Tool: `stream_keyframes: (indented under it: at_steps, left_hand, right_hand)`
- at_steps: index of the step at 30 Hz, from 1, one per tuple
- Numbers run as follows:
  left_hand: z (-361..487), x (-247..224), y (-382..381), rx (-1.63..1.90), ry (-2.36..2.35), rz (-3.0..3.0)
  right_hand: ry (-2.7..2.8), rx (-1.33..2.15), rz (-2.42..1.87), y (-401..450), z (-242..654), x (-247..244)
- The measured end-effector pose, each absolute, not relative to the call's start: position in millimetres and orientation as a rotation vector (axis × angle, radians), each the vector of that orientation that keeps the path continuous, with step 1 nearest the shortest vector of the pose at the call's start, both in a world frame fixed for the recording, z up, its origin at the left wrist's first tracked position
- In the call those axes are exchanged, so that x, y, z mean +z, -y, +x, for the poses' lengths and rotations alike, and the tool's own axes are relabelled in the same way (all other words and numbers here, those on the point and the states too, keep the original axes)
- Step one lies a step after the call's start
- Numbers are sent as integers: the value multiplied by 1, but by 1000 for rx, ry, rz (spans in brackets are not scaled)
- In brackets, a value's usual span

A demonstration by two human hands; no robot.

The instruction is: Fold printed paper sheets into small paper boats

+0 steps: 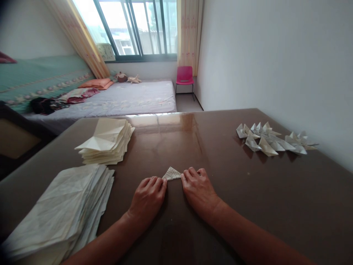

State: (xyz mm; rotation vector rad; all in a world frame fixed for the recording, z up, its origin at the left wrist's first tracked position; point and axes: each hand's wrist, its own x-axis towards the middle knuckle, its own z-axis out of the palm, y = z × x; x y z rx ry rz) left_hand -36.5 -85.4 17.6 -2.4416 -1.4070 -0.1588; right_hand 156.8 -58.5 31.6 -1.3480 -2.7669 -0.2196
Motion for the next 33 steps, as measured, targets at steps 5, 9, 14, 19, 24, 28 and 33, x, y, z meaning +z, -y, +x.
stream_keyframes:
  at_steps: [5,9,14,19,24,28,33]
  left_hand:
    - [-36,17,83,-178,1397,-2479]
    - [-37,18,80,-199,1436,-2498]
    - [-37,16,78,-202,1428,-2499]
    - [-35,13,80,-191,1411,-2451]
    - [-34,13,81,-189,1389,-2430]
    - [-32,16,79,-156,1376,-2459]
    - [-37,17,76,-190,1385,-2487]
  right_hand:
    - [2728,-196,-1309,54,155,28]
    - [2719,-165,-1199,53,148,23]
    - [2740,-208,-1208,56,142,22]
    - [2750,-292,-1350,60,143,26]
    - [2744,-343,-1416,62,144,27]
    - [2748,-327,-1403,61,144,28]
    - [2639,-118,-1438,45,149,23]
